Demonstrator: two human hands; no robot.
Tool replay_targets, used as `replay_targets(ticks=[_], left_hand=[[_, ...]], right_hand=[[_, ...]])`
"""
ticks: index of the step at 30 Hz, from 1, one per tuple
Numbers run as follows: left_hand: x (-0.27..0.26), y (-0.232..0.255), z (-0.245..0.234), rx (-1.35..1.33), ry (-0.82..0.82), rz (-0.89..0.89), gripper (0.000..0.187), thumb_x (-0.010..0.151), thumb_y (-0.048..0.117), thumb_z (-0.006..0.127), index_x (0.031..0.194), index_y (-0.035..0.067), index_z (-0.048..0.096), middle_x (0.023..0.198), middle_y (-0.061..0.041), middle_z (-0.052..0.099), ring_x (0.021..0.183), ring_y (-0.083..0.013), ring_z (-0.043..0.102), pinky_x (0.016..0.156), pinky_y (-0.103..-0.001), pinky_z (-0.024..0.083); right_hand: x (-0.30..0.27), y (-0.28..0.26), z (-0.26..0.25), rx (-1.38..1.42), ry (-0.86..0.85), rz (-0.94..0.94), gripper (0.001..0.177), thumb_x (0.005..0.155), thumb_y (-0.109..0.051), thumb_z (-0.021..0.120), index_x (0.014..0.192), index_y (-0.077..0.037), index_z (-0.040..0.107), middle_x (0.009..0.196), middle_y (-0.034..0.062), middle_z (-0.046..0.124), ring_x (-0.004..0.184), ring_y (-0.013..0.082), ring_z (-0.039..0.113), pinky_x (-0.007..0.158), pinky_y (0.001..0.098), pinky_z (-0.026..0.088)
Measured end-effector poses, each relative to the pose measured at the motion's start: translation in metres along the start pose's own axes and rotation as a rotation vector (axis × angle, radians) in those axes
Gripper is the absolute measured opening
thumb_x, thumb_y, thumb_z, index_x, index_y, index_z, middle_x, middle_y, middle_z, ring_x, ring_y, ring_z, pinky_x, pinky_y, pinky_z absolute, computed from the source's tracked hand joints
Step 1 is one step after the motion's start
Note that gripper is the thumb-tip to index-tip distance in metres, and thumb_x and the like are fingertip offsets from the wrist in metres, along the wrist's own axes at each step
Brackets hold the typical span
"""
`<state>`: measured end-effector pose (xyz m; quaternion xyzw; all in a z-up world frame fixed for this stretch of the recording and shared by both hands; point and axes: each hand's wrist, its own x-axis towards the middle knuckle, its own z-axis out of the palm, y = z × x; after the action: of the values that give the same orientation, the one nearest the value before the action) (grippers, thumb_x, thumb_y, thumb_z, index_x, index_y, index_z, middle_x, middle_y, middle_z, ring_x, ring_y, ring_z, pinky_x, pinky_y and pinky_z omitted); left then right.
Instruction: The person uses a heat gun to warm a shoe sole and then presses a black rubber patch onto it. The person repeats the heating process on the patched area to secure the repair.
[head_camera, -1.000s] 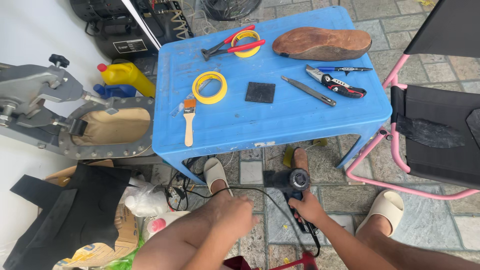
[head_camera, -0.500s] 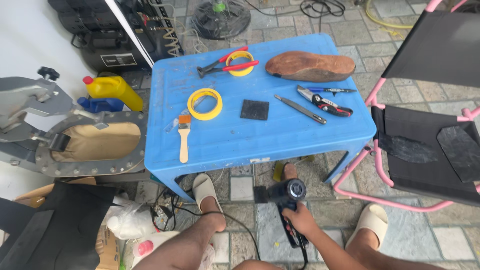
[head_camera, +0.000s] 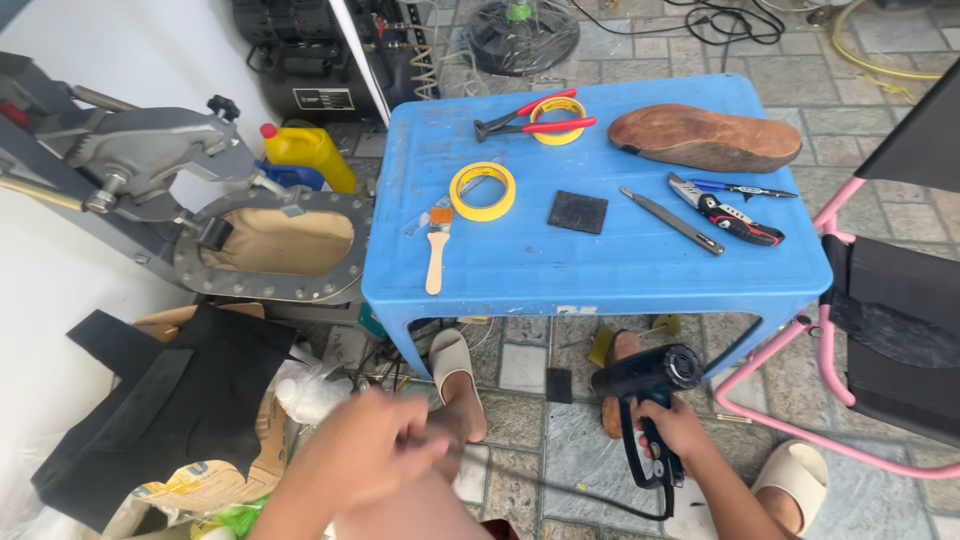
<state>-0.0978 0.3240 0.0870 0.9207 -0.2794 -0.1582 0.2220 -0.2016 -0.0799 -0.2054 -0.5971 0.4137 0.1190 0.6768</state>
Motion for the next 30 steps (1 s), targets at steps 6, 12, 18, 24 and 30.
replay_targets(ticks=[6,12,18,24,30], left_hand=[[0.008,0.023,0.014,-0.194,0.045,0.039,0.033,0.078,0.041,0.074,0.084,0.008,0.07,0.085,-0.012,0.073,0.069,-0.0329,0.073,0.069,-0.044,0.056],[0.038,0.028,0.044,-0.29,-0.07,0.1,0.032,0.084,0.039,0.068,0.094,0.009,0.072,0.097,-0.012,0.073,0.07,-0.0329,0.075,0.076,-0.044,0.057],[0.067,0.035,0.076,-0.224,-0.151,0.04,0.033,0.09,0.038,0.062,0.103,0.01,0.073,0.109,-0.012,0.073,0.07,-0.0329,0.078,0.082,-0.044,0.058],[0.137,0.038,0.082,-0.064,-0.061,-0.111,0.036,0.092,0.041,0.066,0.106,0.01,0.077,0.105,-0.014,0.077,0.098,-0.0322,0.073,0.088,-0.044,0.057],[0.105,0.009,0.081,-0.232,0.02,-0.12,0.036,0.087,0.037,0.069,0.11,0.01,0.076,0.111,-0.009,0.077,0.101,-0.027,0.073,0.085,-0.039,0.055]], right_hand=[[0.0,0.003,-0.024,-0.316,0.016,-0.048,0.038,0.08,-0.016,0.072,0.107,0.004,0.056,0.071,0.0142,0.064,0.05,0.0273,0.065,0.042,0.0435,0.052],[0.012,0.046,-0.05,-0.607,0.215,-0.364,0.04,0.078,-0.027,0.078,0.102,0.002,0.062,0.054,0.0129,0.071,0.046,0.0187,0.071,0.049,0.0343,0.054],[0.022,0.061,-0.046,-0.334,0.249,-0.231,0.03,0.084,-0.023,0.075,0.087,0.006,0.068,0.057,0.0157,0.07,0.044,0.0225,0.066,0.046,0.0376,0.052],[0.026,0.046,-0.041,-0.246,0.228,-0.28,0.029,0.083,-0.023,0.076,0.073,0.004,0.07,0.055,0.0115,0.068,0.044,0.0191,0.065,0.045,0.0361,0.051],[0.026,0.049,-0.047,-0.33,0.202,-0.33,0.037,0.086,-0.025,0.075,0.066,0.006,0.069,0.052,0.0109,0.065,0.044,0.0181,0.063,0.045,0.0348,0.049]])
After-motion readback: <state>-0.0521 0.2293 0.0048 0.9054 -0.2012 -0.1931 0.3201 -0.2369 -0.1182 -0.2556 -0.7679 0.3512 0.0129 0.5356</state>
